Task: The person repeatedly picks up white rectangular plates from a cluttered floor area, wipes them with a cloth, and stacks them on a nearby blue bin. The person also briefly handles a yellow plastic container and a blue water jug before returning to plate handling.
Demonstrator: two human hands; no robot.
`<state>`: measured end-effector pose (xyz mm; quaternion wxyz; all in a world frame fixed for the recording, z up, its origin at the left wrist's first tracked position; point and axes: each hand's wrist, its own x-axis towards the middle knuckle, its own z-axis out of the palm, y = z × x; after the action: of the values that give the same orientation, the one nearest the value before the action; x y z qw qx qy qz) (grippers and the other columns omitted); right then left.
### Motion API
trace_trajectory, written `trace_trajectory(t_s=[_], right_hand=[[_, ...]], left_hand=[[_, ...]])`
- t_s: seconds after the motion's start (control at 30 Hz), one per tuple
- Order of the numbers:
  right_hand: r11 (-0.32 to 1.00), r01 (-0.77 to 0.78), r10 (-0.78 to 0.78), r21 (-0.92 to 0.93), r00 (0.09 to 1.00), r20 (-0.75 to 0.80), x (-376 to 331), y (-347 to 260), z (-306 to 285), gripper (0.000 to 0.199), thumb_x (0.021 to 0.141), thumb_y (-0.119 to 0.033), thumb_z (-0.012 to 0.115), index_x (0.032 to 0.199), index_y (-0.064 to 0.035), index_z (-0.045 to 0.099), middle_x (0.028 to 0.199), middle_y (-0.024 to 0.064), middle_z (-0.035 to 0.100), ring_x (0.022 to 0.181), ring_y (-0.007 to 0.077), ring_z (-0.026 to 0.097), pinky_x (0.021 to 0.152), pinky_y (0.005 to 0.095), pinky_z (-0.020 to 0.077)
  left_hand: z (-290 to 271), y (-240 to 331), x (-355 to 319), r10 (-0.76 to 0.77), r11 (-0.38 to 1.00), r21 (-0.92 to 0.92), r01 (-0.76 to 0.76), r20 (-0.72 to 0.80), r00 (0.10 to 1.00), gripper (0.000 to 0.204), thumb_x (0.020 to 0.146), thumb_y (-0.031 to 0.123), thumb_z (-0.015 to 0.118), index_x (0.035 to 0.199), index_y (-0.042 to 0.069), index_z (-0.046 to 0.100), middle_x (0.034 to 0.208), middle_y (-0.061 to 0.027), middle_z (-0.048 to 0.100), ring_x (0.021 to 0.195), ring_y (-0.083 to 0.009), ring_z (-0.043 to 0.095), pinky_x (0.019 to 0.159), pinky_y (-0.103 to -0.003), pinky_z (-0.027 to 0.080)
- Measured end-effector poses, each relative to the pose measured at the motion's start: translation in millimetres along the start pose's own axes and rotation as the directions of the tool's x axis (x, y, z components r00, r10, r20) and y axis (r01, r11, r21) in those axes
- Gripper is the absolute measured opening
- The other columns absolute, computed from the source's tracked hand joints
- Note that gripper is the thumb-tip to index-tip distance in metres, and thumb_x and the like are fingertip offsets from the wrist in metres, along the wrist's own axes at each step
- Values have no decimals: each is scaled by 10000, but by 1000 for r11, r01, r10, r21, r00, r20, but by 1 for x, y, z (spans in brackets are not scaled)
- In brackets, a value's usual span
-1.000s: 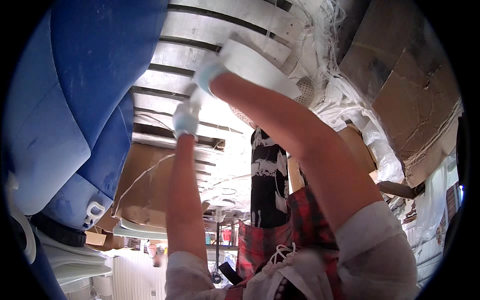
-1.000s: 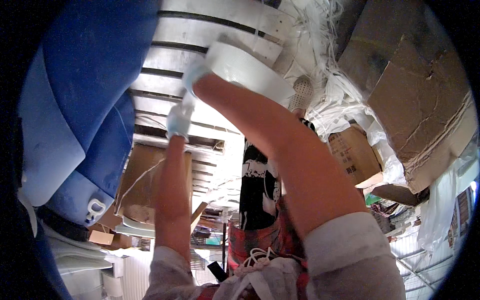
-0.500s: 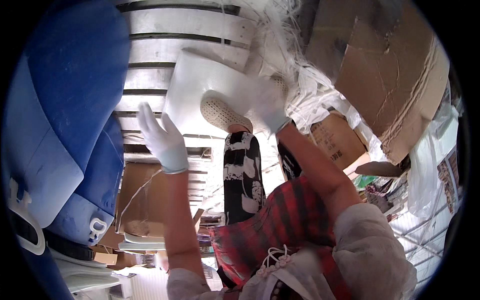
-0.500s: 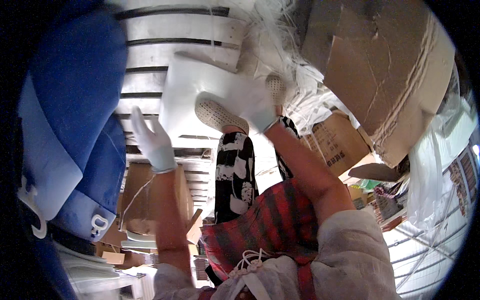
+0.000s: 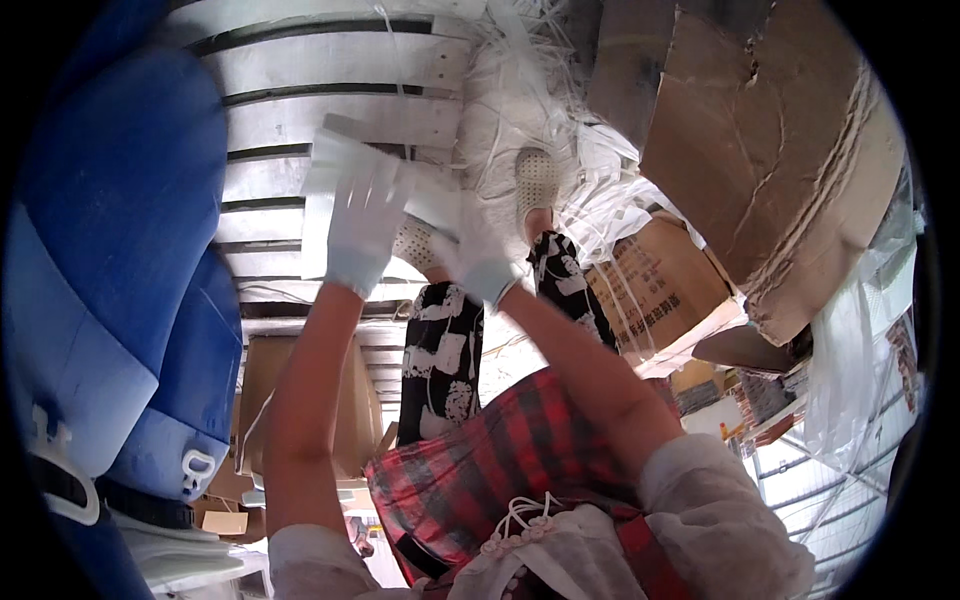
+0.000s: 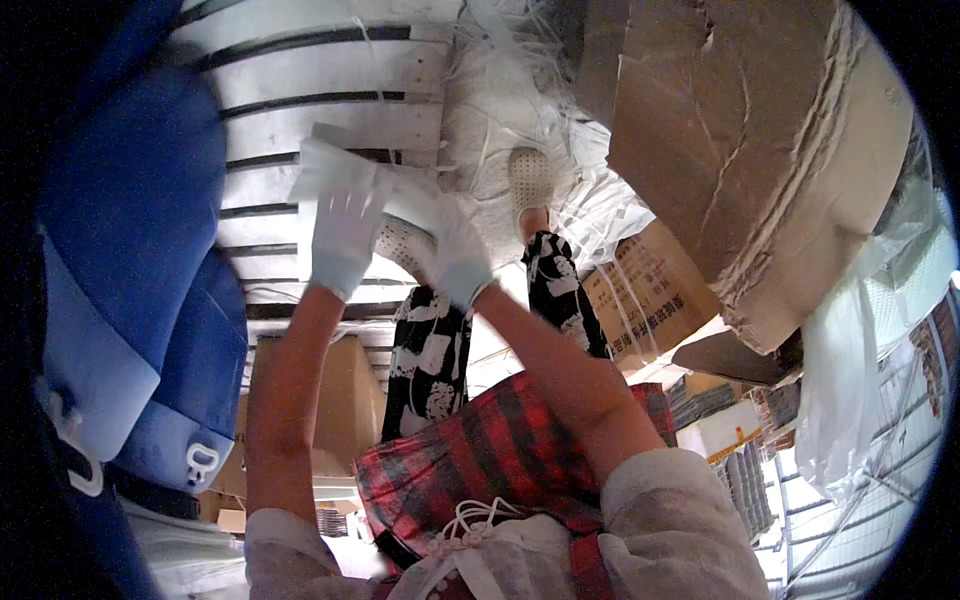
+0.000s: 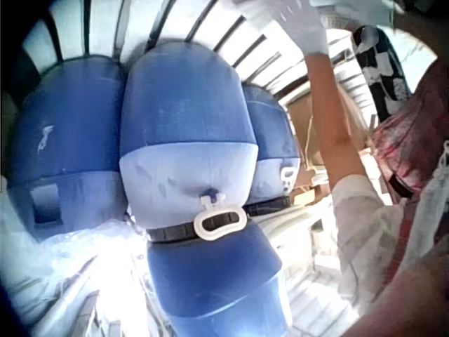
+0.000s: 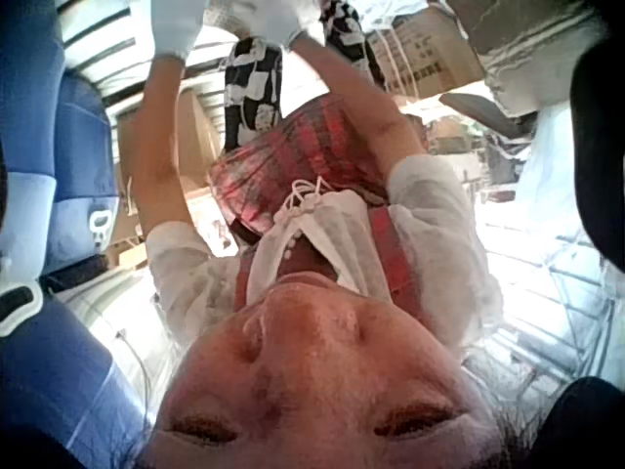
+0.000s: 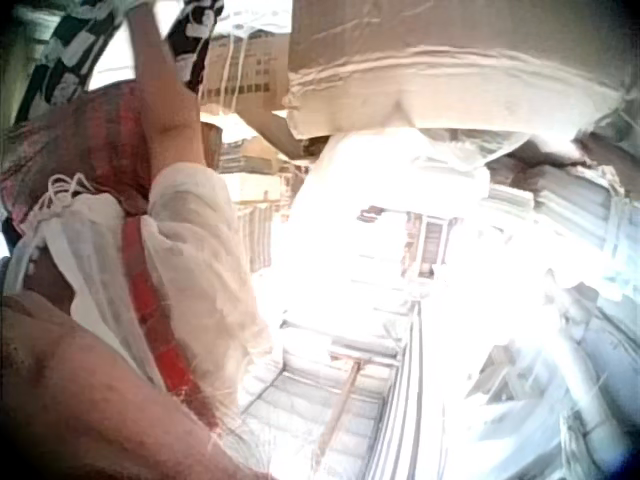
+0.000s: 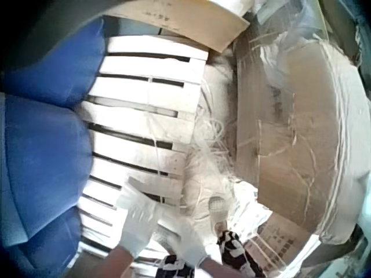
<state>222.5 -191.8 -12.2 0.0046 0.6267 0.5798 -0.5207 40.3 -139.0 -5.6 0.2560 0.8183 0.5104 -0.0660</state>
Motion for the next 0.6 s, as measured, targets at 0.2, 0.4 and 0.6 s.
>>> trace_trajectory(t_s=[0.2, 0.4, 0.6], right_hand=[[947, -36, 59, -320, 996, 64, -40, -54, 39, 827, 843, -492, 449, 1367, 79, 161, 1379, 353, 154, 1283, 506, 123, 1053, 572, 84], [755, -6, -261, -655, 914, -310, 17, 28, -43, 534, 817, -348, 512, 1224, -5, 457, 1177, 282, 447, 1092, 445, 424, 962, 545, 286], [752, 432, -517, -499, 855, -38, 69, 12, -75, 181, 814, -150, 509, 968, -90, 583, 911, 61, 583, 915, 235, 552, 689, 345, 483]], left_hand=[[6, -14, -118, -240, 967, 85, 240, 622, 745, 447, 854, 186, 477, 1284, 77, 421, 1376, -124, 349, 1210, -270, 398, 986, -435, 314], [1, -23, -98, -393, 919, 7, 395, -95, 915, 513, 880, 183, 455, 1357, 76, 302, 1372, -158, 339, 1229, -310, 371, 1017, -404, 311], [2, -15, 46, -76, 997, -35, 74, -59, 995, 424, 784, 44, 505, 1206, 76, 489, 1276, -143, 445, 1210, -320, 381, 1040, -419, 277]])
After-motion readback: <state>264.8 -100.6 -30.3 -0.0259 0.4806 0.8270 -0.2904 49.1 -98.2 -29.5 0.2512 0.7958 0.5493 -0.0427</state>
